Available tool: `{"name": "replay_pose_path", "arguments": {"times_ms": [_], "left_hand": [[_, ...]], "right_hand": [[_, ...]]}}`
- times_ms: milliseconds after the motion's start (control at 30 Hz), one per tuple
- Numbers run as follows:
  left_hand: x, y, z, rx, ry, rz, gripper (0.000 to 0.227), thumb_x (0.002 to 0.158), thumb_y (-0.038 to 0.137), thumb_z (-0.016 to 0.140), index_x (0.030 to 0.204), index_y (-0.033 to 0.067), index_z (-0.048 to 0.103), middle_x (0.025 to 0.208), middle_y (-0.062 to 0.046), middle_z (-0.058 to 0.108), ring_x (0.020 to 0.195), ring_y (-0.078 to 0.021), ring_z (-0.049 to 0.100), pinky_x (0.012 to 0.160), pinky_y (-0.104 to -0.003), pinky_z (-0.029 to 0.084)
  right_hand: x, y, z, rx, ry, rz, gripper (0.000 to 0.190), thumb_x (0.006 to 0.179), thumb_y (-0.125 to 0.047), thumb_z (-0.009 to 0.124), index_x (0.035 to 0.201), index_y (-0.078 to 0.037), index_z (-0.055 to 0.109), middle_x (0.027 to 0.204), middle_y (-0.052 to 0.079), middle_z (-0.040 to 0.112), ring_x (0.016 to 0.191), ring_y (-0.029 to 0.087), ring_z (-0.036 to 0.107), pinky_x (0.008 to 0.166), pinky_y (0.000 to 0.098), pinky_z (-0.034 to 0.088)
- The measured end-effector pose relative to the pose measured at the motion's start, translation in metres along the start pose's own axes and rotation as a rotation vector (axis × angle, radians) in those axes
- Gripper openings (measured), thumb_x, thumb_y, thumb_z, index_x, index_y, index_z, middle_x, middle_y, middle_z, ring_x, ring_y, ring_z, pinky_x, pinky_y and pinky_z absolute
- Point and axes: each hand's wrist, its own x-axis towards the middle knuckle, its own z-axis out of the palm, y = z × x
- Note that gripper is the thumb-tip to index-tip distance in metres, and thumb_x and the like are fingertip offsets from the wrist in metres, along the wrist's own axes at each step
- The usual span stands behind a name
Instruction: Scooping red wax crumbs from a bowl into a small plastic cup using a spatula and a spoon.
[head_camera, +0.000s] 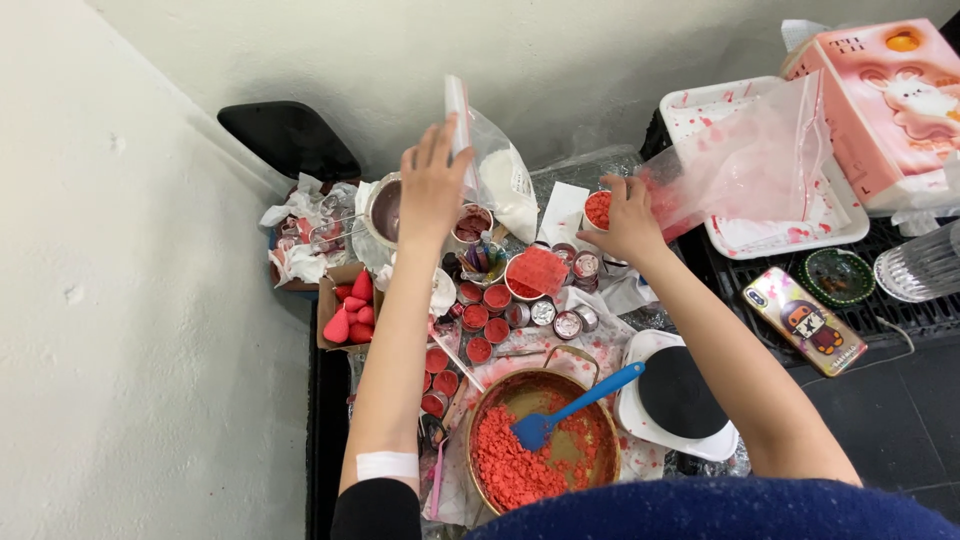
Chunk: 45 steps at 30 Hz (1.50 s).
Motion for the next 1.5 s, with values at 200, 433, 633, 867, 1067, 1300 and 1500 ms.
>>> {"name": "replay_pose_path", "arguments": {"times_ms": [200,433,633,867,1067,1300,1500], "left_hand": [[0.033,0.018,0.015,0.143,0.188,0.23,0.012,0.088,0.008,0.071,0.099,0.0075,0.076,0.123,-0.01,0.074,0.13,-0.0345,0.057,0.113,-0.056,0.036],[0.104,0.041,-0.014,0.279,0.289,0.205,0.005,0.083,0.01,0.071,0.086,0.0098,0.075,0.091,-0.011,0.076,0.121,-0.0334,0.065,0.113,-0.057,0.034],[0.122,0.053,-0.056,0.076,0.339,-0.013,0.011,0.092,0.002,0.067,0.099,0.0099,0.069,0.087,-0.005,0.074,0.101,-0.0241,0.069,0.12,-0.057,0.032],[0.116,0.072,-0.061,-0.137,0.228,-0.131,0.019,0.096,0.019,0.065,0.109,0.0059,0.059,0.093,-0.012,0.073,0.085,-0.0333,0.071,0.072,-0.047,0.053],[0.098,0.065,0.007,-0.478,0.149,-0.375,0.024,0.096,0.021,0.065,0.107,0.0009,0.058,0.092,-0.023,0.072,0.088,-0.0457,0.069,0.076,-0.056,0.052],[0.065,0.019,0.053,-0.594,0.144,-0.667,0.029,0.092,0.024,0.067,0.103,-0.0022,0.063,0.097,-0.028,0.072,0.093,-0.0453,0.072,0.082,-0.051,0.055],[0.014,-0.038,0.031,-0.593,0.04,-0.787,0.056,0.084,0.036,0.078,0.119,-0.003,0.056,0.108,-0.026,0.073,0.1,-0.0403,0.074,0.088,-0.044,0.057]], "right_hand": [[-0.011,-0.019,-0.017,-0.122,0.154,-0.219,0.088,0.076,-0.04,0.09,0.147,-0.012,0.046,0.149,0.031,0.034,0.141,0.055,0.032,0.114,0.063,0.031],[-0.028,-0.033,-0.034,-0.062,0.195,-0.316,0.041,0.08,-0.033,0.086,0.112,-0.014,0.07,0.149,0.024,0.046,0.144,0.049,0.035,0.114,0.0606,0.033],[-0.028,-0.047,-0.043,-0.006,0.299,-0.423,0.012,0.081,-0.022,0.082,0.087,-0.014,0.076,0.127,0.013,0.067,0.128,0.04,0.054,0.104,0.0534,0.043],[-0.029,-0.068,-0.039,0.296,0.161,-0.297,0.017,0.095,-0.015,0.071,0.109,-0.007,0.074,0.107,0.013,0.073,0.105,0.033,0.067,0.091,0.044,0.052],[-0.038,-0.073,-0.04,0.269,0.084,-0.248,0.016,0.094,-0.02,0.071,0.106,-0.01,0.074,0.104,0.011,0.073,0.1,0.031,0.069,0.086,0.0427,0.055],[-0.045,-0.062,-0.034,0.225,-0.02,-0.076,0.02,0.092,-0.025,0.072,0.106,-0.011,0.071,0.091,0.004,0.077,0.081,0.022,0.074,0.072,0.0396,0.058],[-0.05,-0.059,-0.028,0.165,-0.028,-0.209,0.014,0.088,-0.024,0.077,0.096,-0.014,0.08,0.079,0.007,0.076,0.075,0.025,0.073,0.072,0.0398,0.057]]}}
